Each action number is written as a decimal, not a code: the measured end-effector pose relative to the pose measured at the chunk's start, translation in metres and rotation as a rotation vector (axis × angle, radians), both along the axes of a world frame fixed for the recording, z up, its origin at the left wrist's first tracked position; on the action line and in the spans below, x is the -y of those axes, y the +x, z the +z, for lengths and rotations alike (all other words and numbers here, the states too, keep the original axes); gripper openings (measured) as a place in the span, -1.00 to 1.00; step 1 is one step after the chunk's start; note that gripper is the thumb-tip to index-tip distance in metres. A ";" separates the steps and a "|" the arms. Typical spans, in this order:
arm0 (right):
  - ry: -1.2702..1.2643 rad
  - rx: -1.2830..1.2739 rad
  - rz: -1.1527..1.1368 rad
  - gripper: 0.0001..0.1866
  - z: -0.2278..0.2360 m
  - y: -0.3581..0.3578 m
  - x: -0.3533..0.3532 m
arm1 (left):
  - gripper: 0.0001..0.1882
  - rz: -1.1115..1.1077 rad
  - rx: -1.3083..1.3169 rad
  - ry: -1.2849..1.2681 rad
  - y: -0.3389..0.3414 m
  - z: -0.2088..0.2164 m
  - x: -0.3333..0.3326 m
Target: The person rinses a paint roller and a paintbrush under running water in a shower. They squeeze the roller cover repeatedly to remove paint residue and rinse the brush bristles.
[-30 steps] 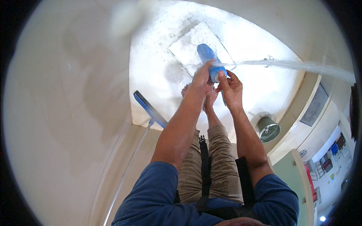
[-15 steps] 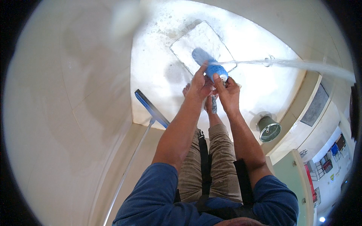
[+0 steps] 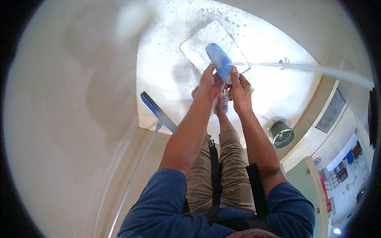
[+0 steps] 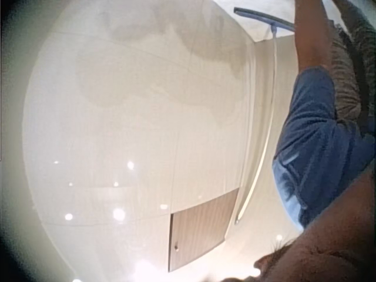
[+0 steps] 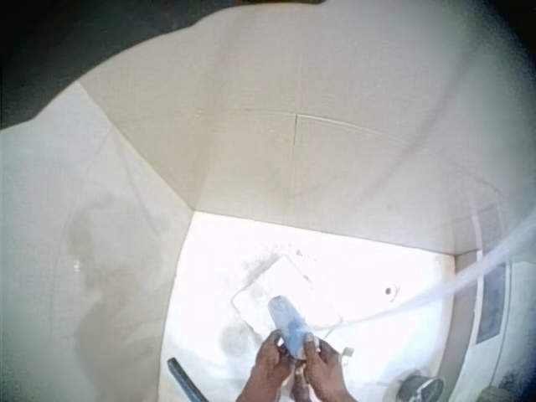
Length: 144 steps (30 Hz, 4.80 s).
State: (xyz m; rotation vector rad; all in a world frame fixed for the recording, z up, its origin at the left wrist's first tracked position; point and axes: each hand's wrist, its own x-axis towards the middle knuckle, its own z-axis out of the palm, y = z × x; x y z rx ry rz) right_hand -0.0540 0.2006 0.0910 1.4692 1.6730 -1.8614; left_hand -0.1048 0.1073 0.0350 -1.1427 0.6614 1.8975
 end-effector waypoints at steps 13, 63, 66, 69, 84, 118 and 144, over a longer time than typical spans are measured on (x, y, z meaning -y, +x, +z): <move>-0.412 0.033 -0.258 -0.52 0.011 -0.017 -0.013 | -0.60 0.266 -0.116 0.095 -0.011 -0.036 0.000; -0.141 0.014 0.002 -0.40 -0.002 -0.027 -0.022 | -0.56 -0.096 -0.022 -0.091 -0.049 0.008 -0.035; -0.170 0.060 0.042 -0.45 0.006 -0.032 -0.025 | -0.62 -0.123 -0.001 -0.101 -0.051 0.000 -0.032; -0.015 -0.024 0.099 -0.46 0.012 -0.032 -0.016 | -0.60 -0.116 -0.063 -0.052 -0.049 -0.008 -0.027; 0.617 -0.133 0.810 -0.50 -0.006 -0.035 -0.040 | -0.57 0.095 0.003 -0.097 -0.054 0.017 -0.041; -0.972 -0.159 0.051 -0.34 -0.057 -0.021 -0.035 | -0.25 -0.017 -0.255 -0.113 -0.077 0.000 -0.002; -0.026 -0.052 0.295 -0.41 -0.002 -0.027 -0.021 | -0.61 -0.181 0.005 0.045 -0.051 -0.005 -0.017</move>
